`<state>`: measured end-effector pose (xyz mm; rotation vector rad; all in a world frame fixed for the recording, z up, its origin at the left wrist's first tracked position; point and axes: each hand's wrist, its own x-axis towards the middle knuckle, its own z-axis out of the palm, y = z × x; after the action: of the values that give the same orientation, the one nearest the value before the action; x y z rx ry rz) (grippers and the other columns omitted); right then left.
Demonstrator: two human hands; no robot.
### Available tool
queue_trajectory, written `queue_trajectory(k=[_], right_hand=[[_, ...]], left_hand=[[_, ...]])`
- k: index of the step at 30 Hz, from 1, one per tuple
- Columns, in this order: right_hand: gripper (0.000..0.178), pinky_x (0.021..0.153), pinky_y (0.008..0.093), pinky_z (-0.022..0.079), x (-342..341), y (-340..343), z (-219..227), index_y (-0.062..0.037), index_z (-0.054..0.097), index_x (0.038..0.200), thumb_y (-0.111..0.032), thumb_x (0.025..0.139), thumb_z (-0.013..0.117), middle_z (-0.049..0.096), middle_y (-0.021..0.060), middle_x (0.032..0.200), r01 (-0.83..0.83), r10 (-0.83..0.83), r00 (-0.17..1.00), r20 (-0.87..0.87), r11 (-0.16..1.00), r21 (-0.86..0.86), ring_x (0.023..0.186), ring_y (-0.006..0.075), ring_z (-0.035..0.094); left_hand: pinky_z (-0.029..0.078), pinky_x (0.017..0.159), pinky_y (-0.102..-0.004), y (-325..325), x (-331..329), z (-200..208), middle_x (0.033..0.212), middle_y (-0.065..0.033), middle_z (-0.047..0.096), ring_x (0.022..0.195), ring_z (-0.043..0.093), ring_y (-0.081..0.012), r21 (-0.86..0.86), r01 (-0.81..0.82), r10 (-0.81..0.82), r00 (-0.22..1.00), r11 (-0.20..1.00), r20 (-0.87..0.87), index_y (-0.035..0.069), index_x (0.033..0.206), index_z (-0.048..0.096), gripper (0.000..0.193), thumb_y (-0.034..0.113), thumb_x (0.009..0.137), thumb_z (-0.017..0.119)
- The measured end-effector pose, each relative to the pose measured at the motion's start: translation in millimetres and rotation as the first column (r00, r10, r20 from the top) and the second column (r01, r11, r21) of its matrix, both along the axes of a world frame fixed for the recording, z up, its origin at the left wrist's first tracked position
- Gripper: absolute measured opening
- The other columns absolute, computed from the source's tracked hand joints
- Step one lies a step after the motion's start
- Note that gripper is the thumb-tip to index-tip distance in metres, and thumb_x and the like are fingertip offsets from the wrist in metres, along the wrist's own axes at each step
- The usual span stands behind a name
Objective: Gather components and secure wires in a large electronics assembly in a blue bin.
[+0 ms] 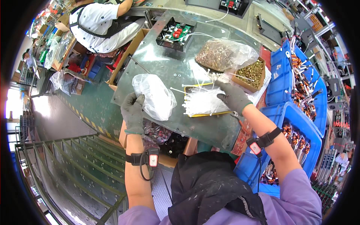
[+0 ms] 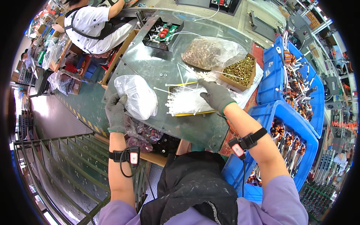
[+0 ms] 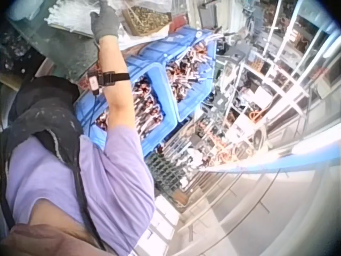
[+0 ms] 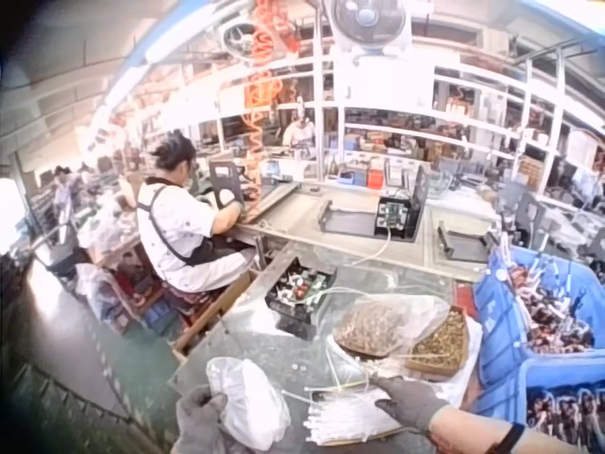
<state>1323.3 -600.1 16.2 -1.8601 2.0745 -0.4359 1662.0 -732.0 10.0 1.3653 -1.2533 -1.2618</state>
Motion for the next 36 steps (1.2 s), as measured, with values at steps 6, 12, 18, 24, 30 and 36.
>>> queue_trajectory(k=[6, 12, 18, 24, 30, 36], right_hand=[[0.039, 0.077, 0.0455, 0.05, 45.9, -19.9, 65.4, -0.0089, 0.055, 0.124, -0.011, 0.086, 0.062, 0.062, 0.0177, 0.104, 0.093, -0.084, 0.996, 0.042, 0.929, -0.357, 0.092, 0.0368, 0.063], [0.021, 0.069, 0.0353, 0.05, 145.2, -22.0, 65.4, -0.0045, 0.061, 0.11, -0.003, 0.09, 0.053, 0.063, 0.0184, 0.095, -0.103, 0.113, 0.79, 0.603, 0.993, -0.052, 0.078, 0.0331, 0.064], [0.041, 0.078, 0.0327, 0.051, 149.3, -12.3, 90.3, -0.0046, 0.055, 0.121, -0.028, 0.089, 0.061, 0.062, 0.0132, 0.107, -0.001, -0.175, -0.259, 0.95, 0.984, 0.181, 0.09, 0.0238, 0.063], [0.045, 0.082, 0.0323, 0.051, 109.0, 10.4, 124.7, -0.0029, 0.053, 0.124, -0.032, 0.09, 0.061, 0.062, 0.0126, 0.111, 0.093, -0.012, -0.384, 0.923, 0.994, 0.052, 0.094, 0.0237, 0.062], [0.05, 0.086, 0.0319, 0.051, 71.6, 59.0, 146.3, -0.0011, 0.051, 0.126, -0.036, 0.092, 0.061, 0.061, 0.0121, 0.114, 0.227, 0.111, -0.374, 0.921, 0.974, -0.025, 0.097, 0.0235, 0.062], [0.047, 0.089, 0.03, 0.051, 42.4, 101.0, 101.2, 0.0017, 0.049, 0.129, -0.031, 0.096, 0.055, 0.06, 0.0125, 0.116, 0.373, 0.173, -0.344, 0.923, 0.927, -0.035, 0.101, 0.0216, 0.061]], left_hand=[[0.047, 0.067, -0.0221, 12.5, -7.1, 32.0, 0.088, -0.0029, 0.066, 0.075, 0.056, -0.0083, -0.057, -0.001, 0.001, 1.0, 0.998, -0.004, -0.005, 0.104, 0.066, 0.02, 0.005, 0.087, 0.068], [0.047, 0.067, -0.0226, 68.0, -37.0, 86.7, 0.084, -0.0023, 0.064, 0.075, 0.056, -0.0082, -0.43, 0.128, -0.007, 0.962, 0.894, 0.272, -0.003, 0.1, 0.066, 0.015, 0.0, 0.086, 0.067], [0.049, 0.057, -0.0367, 143.4, -83.7, 135.3, 0.082, -0.012, 0.062, 0.066, 0.062, -0.0302, -0.606, 0.449, -0.069, 0.836, 0.656, 0.545, 0.007, 0.098, 0.068, 0.018, 0.014, 0.082, 0.069], [0.05, 0.059, -0.0378, 192.6, -140.8, 158.0, 0.081, -0.0089, 0.06, 0.07, 0.063, -0.0295, -0.677, 0.529, -0.359, 0.848, 0.512, 0.391, 0.009, 0.098, 0.067, 0.019, 0.013, 0.08, 0.068], [0.052, 0.061, -0.0361, 218.4, -150.2, 194.1, 0.088, -0.0071, 0.061, 0.072, 0.064, -0.0283, -0.734, 0.565, -0.399, 0.814, 0.376, 0.423, 0.013, 0.1, 0.067, 0.021, 0.012, 0.079, 0.068], [0.051, 0.084, -0.0425, 154.7, -139.0, 169.1, 0.117, -0.0239, 0.055, 0.104, 0.059, -0.0412, -0.613, 0.274, -0.092, 0.946, 0.741, 0.312, 0.007, 0.131, 0.052, 0.047, 0.024, 0.089, 0.062]])
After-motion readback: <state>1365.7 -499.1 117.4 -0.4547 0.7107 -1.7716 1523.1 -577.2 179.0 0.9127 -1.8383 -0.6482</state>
